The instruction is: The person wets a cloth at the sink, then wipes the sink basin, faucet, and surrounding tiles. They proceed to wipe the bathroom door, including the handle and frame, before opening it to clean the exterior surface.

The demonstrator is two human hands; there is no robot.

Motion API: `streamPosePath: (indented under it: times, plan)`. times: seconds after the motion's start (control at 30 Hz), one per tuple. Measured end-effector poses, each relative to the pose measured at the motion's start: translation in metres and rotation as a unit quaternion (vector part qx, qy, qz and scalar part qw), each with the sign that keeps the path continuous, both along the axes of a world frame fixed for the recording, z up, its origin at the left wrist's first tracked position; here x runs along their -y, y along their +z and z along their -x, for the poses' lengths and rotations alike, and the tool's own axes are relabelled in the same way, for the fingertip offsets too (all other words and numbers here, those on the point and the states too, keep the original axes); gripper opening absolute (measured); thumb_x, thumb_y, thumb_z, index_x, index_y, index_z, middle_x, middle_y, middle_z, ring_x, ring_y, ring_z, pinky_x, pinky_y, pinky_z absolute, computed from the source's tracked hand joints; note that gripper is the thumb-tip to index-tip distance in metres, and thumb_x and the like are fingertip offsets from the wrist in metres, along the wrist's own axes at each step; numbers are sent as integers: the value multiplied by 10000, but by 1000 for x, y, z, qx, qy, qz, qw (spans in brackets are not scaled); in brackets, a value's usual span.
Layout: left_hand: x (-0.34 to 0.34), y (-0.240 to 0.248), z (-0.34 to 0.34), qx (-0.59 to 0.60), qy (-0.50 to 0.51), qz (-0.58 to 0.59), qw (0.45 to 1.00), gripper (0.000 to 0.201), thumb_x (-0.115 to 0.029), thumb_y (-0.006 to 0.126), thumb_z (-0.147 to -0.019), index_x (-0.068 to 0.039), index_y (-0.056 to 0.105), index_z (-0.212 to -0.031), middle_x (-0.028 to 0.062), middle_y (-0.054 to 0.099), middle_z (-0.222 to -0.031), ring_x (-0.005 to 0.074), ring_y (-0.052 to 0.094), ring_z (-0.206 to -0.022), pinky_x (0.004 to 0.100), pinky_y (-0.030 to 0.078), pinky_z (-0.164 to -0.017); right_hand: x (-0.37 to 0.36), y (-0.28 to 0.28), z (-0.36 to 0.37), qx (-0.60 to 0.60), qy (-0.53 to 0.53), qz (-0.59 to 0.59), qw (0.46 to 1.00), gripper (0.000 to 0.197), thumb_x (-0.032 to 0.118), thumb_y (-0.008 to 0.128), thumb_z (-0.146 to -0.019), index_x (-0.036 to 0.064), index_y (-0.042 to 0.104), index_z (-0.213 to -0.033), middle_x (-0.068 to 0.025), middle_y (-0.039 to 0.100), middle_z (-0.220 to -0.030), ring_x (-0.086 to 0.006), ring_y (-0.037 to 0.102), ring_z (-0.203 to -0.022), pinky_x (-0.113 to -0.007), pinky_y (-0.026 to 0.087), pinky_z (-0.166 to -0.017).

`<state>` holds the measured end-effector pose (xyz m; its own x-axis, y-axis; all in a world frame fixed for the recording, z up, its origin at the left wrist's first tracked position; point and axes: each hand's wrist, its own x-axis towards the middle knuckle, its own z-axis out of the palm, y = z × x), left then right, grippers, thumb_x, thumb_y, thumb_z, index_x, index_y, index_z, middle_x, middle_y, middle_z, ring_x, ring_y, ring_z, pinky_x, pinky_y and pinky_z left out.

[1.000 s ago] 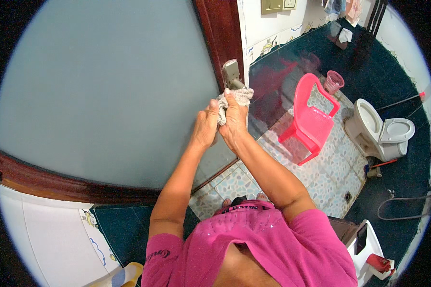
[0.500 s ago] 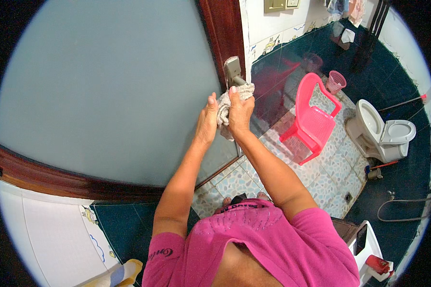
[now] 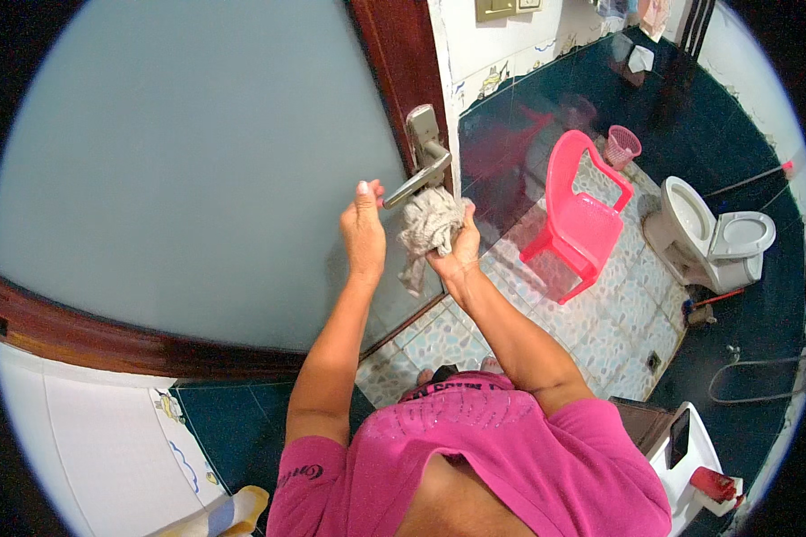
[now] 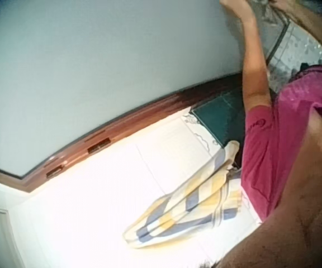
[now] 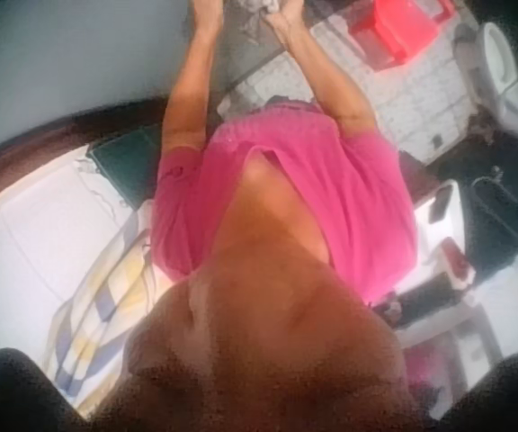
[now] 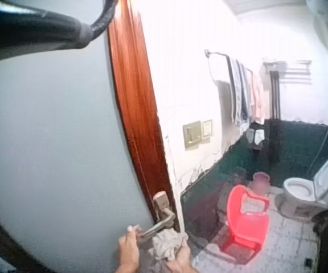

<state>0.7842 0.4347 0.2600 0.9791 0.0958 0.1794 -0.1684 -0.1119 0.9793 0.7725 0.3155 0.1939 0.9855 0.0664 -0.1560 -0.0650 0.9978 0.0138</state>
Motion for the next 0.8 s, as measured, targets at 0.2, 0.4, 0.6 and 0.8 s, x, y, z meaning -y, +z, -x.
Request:
streamPosePath:
  times: [0.2,0.4,0.6,0.8]
  plan:
    - [2,-10,-3,199,79,-217,952,258,-258,539,-846,-55,688,-901,185,569,-1123,298,504,-993,391,384,-862,-34,33,-15,77,36,-17,996,439,470,549,-827,78,552,-1025,-72,612,-984,-219,587,-902,-372,474,-833]
    - [-6,15,20,297,138,-415,849,250,-252,560,-830,-87,679,-975,144,502,-1247,326,447,-1017,417,351,-886,-45,40,-28,55,-14,50,997,190,247,606,-840,84,561,-929,-58,609,-868,-190,598,-781,-330,521,-710]
    - [-8,12,17,268,103,-223,932,237,-111,506,-872,48,622,-1005,180,628,-1008,222,584,-851,321,450,-790,-57,50,-29,46,-168,137,975,325,105,649,-807,82,434,-1050,-10,522,-834,-122,532,-690,-275,485,-590]
    - [0,37,13,270,115,-205,934,253,-129,493,-885,53,622,-1003,160,638,-972,203,578,-861,308,449,-773,-60,41,-31,77,-241,247,935,377,141,640,-818,63,386,-1087,-8,481,-876,-96,477,-752,-248,441,-676]
